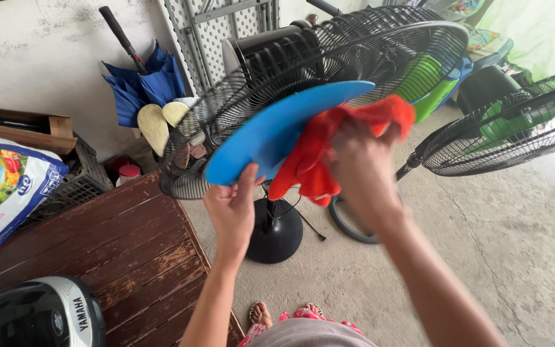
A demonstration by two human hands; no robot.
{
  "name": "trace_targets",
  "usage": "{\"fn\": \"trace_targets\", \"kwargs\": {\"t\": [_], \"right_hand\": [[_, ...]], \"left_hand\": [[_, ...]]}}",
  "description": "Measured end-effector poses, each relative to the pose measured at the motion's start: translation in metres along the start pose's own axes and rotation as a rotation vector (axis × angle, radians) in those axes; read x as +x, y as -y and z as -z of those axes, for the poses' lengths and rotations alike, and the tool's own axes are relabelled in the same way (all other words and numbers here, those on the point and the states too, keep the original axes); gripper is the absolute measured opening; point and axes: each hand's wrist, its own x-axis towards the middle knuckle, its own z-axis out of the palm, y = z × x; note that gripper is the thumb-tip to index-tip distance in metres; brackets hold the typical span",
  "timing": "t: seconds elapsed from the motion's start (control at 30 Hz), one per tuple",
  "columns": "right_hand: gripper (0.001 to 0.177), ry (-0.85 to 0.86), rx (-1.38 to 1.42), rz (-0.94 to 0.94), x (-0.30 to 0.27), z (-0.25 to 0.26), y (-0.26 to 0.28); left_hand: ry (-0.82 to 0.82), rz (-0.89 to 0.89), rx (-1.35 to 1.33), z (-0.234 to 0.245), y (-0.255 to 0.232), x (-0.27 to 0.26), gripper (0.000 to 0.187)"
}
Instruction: The person wipes a small black part with a red cloth, then attaches the fan cage to the stand and secures it. They wipe the fan motor housing, install the blue fan blades, and wipe the blades with the cloth. The video ends before the outer cage is fully secured.
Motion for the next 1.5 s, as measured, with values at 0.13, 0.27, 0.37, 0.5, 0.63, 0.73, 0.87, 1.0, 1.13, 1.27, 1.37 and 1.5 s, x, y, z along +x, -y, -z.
{"fn": "trace_targets", "kwargs": {"t": [0.13, 0.27, 0.37, 0.5, 0.63, 0.73, 0.87, 1.0, 1.13, 1.27, 1.37, 1.5], "right_hand": [[0.015, -0.074, -0.011, 0.178, -0.002, 0.008, -0.041], [0.028, -0.178, 0.079, 0.112, -0.014, 0.006, -0.072], [0.011, -0.254, 0.058, 0.075, -0.024, 0.006, -0.1], [0.007, -0.317, 0.228, -0.103, -0.021, 0.004, -0.118], [0.031, -0.578, 0.793, -0.208, -0.02, 0.001, -0.092], [0.02, -0.612, 0.76, -0.187, -0.013, 0.001, -0.061], [0.021, -0.596, 0.605, -0.115, 0.0, 0.01, -0.011], [0.026, -0.323, 0.456, 0.206, 0.002, 0.015, 0.04], [0.026, -0.419, 0.564, 0.696, 0.007, 0.012, 0.038], [0.023, -0.378, 0.411, 0.233, 0.009, 0.001, 0.014], [0.023, -0.65, 0.498, 0.007, 0.014, 0.001, -0.023], [0.024, -0.518, 0.542, -0.174, -0.006, -0.005, -0.043]], "left_hand": [[0.016, -0.024, 0.067, 0.006, -0.003, 0.006, 0.025], [0.006, -0.001, 0.104, 0.003, -0.006, 0.007, 0.022], [0.039, -0.03, 0.128, 0.005, -0.006, 0.01, 0.024], [0.049, -0.033, 0.259, 0.007, -0.009, 0.013, 0.025], [0.073, -0.12, 0.327, 0.005, -0.018, 0.016, 0.023], [0.112, -0.123, 0.433, 0.001, -0.026, 0.02, 0.025], [0.177, -0.134, 0.49, -0.008, -0.033, 0.023, 0.025], [0.233, -0.228, 0.522, -0.01, -0.034, 0.024, 0.019], [0.264, -0.241, 0.4, -0.006, -0.036, 0.027, 0.017], [0.214, -0.206, 0.509, -0.01, -0.042, 0.03, 0.014], [0.241, -0.138, 0.571, -0.012, -0.049, 0.033, 0.028], [0.219, -0.147, 0.574, -0.019, -0.057, 0.032, 0.041]]}}
